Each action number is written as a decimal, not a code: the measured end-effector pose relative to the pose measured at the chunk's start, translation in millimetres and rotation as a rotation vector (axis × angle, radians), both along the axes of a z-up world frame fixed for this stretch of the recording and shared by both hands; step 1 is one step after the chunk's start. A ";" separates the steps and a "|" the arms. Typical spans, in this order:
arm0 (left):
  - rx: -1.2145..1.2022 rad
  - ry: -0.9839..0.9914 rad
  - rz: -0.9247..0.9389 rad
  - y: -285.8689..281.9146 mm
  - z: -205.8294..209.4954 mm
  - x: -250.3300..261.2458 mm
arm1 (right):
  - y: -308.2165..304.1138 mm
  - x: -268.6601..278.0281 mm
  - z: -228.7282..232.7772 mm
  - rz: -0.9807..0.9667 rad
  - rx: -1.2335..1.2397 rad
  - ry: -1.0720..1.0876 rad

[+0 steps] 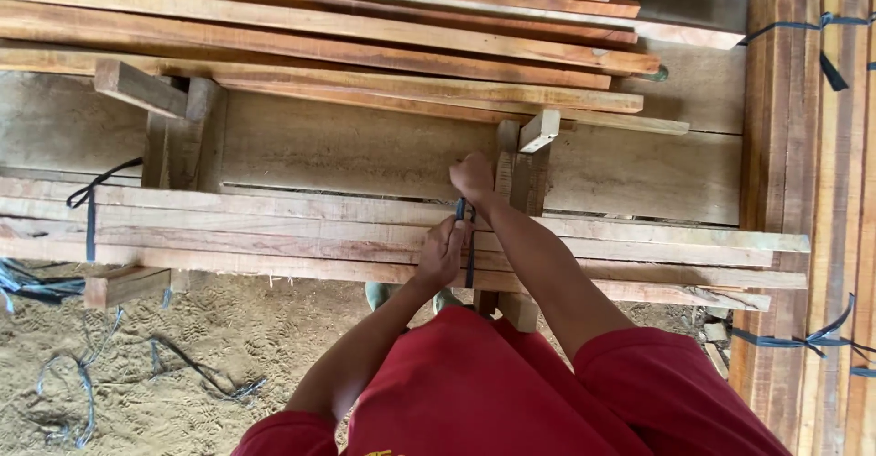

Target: Tying bundles of wood strips with plastic straps.

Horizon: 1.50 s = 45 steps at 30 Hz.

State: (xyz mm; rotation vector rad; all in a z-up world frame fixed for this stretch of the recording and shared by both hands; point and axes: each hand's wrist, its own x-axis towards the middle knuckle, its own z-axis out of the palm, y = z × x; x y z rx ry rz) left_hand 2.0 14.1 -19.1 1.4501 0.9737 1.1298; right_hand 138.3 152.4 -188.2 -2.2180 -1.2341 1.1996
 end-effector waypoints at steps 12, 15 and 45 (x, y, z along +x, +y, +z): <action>-0.331 0.072 0.132 -12.9 28.8 34.0 | -6.6 -1.0 49.4 -0.034 0.169 -0.009; -0.209 0.040 -0.066 -4.6 13.5 15.3 | -6.1 -4.9 49.2 0.135 0.173 -0.064; -0.189 -0.046 -0.071 14.7 18.3 2.2 | -7.7 -17.3 46.9 0.267 0.002 -0.221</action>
